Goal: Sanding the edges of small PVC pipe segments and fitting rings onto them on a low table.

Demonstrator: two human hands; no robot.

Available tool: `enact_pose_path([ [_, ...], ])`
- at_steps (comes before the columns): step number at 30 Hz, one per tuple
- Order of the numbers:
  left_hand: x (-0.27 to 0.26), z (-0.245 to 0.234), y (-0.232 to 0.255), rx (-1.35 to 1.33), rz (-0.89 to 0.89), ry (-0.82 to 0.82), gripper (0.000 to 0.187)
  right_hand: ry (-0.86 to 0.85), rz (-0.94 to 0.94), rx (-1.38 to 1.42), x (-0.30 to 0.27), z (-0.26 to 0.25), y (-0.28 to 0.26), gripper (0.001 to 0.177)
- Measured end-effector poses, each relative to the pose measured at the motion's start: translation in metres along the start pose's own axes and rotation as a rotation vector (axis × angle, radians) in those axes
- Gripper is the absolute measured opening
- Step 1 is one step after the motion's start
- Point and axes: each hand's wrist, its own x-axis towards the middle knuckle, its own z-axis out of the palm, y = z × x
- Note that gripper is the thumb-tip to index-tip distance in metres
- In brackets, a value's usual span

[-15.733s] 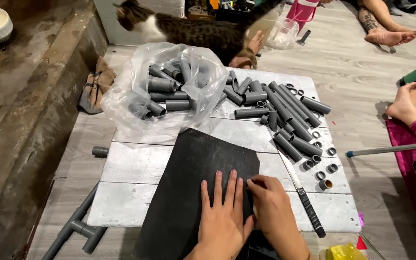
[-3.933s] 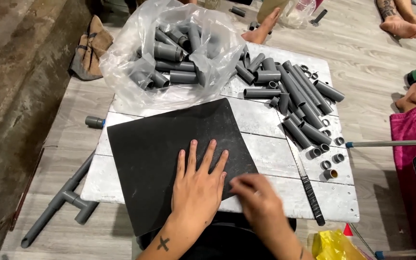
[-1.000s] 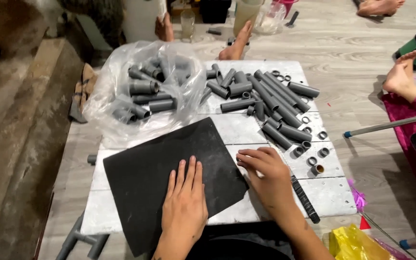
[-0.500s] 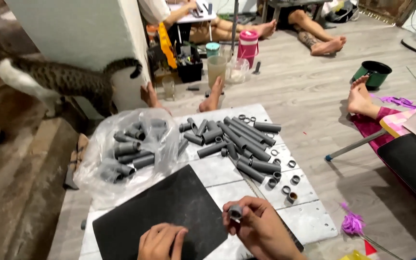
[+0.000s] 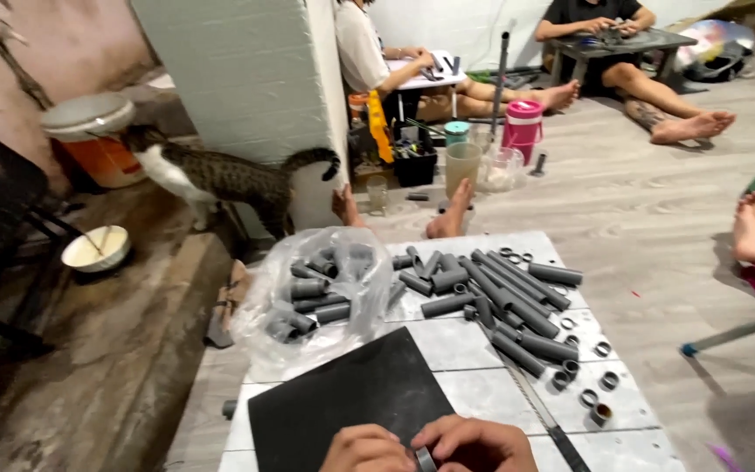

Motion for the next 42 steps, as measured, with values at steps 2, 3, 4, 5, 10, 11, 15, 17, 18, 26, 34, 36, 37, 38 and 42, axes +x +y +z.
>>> enact_pose_path([
  [2, -0.007, -0.001, 0.000, -0.035, -0.089, -0.040, 0.006, -0.006, -0.014, -0.076, 0.003, 0.009, -0.004, 0.005],
  [3, -0.012, 0.001, 0.001, -0.081, -0.187, -0.074, 0.002, -0.006, -0.017, -0.159, 0.003, 0.012, -0.007, 0.005],
  [4, -0.006, -0.003, 0.004, -0.071, -0.186, -0.072, 0.002, -0.015, -0.019, -0.154, 0.003, 0.010, -0.005, 0.005],
  [5, 0.000, -0.007, 0.007, -0.129, -0.234, -0.101, 0.006, -0.022, -0.049, -0.195, 0.003, 0.009, -0.002, 0.006],
  [10, 0.002, -0.006, 0.011, -0.189, -0.367, -0.044, 0.012, -0.066, -0.087, -0.374, 0.004, -0.005, 0.008, 0.010],
  [11, 0.004, -0.008, 0.011, -0.247, -0.379, -0.042, 0.011, -0.133, -0.010, -0.506, 0.003, -0.013, 0.011, 0.015],
  [15, 0.026, -0.015, 0.030, -0.224, -0.371, -0.019, 0.018, -0.225, -0.004, -0.676, -0.002, -0.034, 0.021, 0.020],
  [17, 0.022, -0.017, 0.030, -0.145, -0.411, -0.033, 0.008, -0.104, -0.095, -0.674, -0.002, -0.026, 0.024, 0.015],
  [18, 0.020, -0.018, 0.031, -0.073, -0.443, -0.053, 0.007, 0.028, -0.191, -0.675, -0.004, -0.021, 0.025, 0.015],
  [26, -0.010, -0.028, 0.012, 0.154, -0.613, -0.206, 0.025, 0.168, 0.027, -0.740, -0.008, -0.043, 0.035, 0.015],
  [34, -0.029, -0.029, 0.006, 0.229, -0.576, -0.269, 0.022, 0.266, 0.092, -0.792, -0.019, -0.062, 0.068, 0.015],
  [36, -0.029, -0.031, 0.002, 0.231, -0.575, -0.311, 0.019, 0.323, 0.104, -0.770, -0.015, -0.059, 0.069, 0.029],
  [37, -0.029, -0.031, 0.002, 0.233, -0.577, -0.309, 0.019, 0.319, 0.105, -0.769, -0.016, -0.064, 0.076, 0.029],
  [38, -0.030, -0.031, 0.002, 0.215, -0.591, -0.331, 0.019, 0.329, 0.093, -0.755, -0.017, -0.069, 0.083, 0.034],
  [42, -0.031, -0.031, 0.002, 0.181, -0.598, -0.349, 0.019, 0.396, 0.165, -0.753, -0.020, -0.070, 0.089, 0.050],
])
